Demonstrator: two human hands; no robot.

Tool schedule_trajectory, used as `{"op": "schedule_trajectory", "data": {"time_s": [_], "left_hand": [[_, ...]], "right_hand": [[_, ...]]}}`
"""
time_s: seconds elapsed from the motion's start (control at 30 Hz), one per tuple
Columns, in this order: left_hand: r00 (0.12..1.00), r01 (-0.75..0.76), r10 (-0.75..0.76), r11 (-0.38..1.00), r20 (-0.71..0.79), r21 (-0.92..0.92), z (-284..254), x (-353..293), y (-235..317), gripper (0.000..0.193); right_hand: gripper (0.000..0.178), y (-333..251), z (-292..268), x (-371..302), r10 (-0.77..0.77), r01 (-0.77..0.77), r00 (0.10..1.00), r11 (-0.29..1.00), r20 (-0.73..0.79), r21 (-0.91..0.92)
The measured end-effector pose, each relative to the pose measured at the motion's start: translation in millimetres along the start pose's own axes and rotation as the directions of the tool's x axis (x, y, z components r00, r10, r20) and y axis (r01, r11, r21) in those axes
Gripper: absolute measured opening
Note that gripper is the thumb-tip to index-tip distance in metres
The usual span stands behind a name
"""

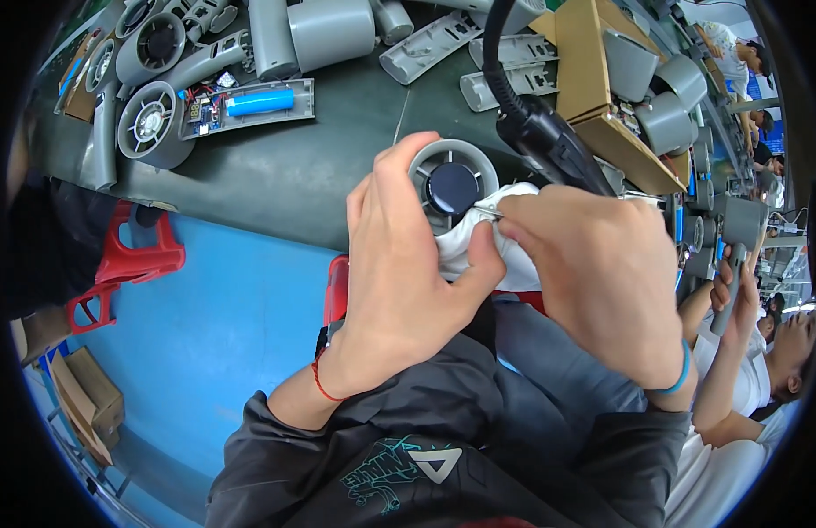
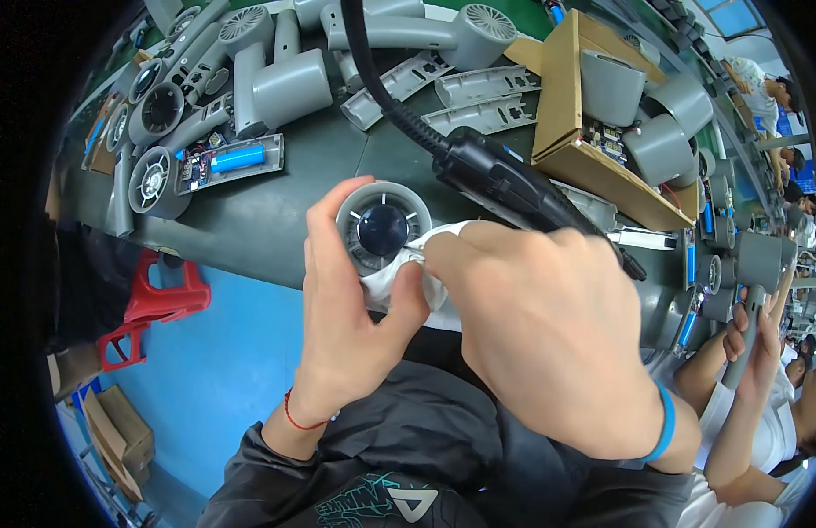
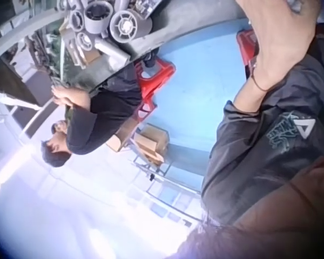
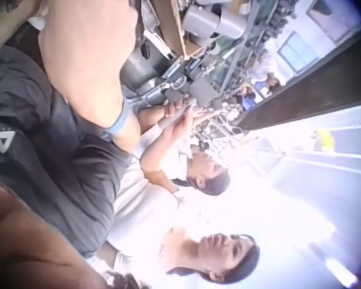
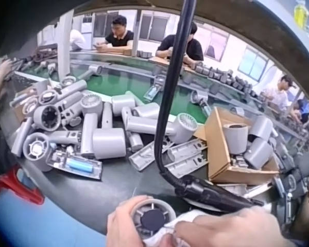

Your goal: The person assembles hair dryer components by cleaning parts of the hair dryer housing and internal fan component with a wiping cloth, then securing them together with screws using an electric screwdriver.

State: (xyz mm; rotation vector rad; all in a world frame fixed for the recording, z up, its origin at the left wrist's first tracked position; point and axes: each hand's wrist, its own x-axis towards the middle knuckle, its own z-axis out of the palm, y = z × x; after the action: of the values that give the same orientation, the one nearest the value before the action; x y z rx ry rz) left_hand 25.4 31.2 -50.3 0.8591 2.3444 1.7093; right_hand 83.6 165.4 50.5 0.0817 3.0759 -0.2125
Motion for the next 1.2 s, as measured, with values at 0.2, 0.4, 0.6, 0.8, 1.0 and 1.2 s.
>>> {"op": "schedule_trajectory", "data": {"time_s": [0.2,0.4,0.6,0.8,1.0,1.2], "left_hand": [[1.000,-0.018,0.018,0.999,0.001,0.043,-1,2,1,0.064],[1.000,-0.024,0.025,0.999,-0.019,0.020,-2,2,-1,0.068],[0.999,-0.031,0.032,0.999,-0.025,0.019,-3,0,2,0.068],[0.997,-0.062,0.064,0.997,-0.043,0.038,0,0,0,0.068],[0.997,-0.054,0.055,0.998,-0.046,0.025,0,2,-1,0.068],[0.998,-0.056,0.057,0.998,-0.032,0.026,-2,3,-1,0.068]], "right_hand": [[0.012,1,0,-4,-0.010,0.011,0.999,0.999,-0.045,0.033],[0.015,-5,-18,-7,-0.029,0.029,1.000,0.999,-0.005,0.030],[0.013,-7,-14,-3,-0.014,0.013,0.999,1.000,0.036,0.025],[0.009,-8,-15,1,-0.022,0.023,0.998,0.999,0.054,-0.030],[0.007,-10,-14,5,-0.017,0.023,0.998,0.995,0.062,-0.099],[0.008,-15,-11,2,-0.017,0.024,0.998,0.992,0.058,-0.124]]}}
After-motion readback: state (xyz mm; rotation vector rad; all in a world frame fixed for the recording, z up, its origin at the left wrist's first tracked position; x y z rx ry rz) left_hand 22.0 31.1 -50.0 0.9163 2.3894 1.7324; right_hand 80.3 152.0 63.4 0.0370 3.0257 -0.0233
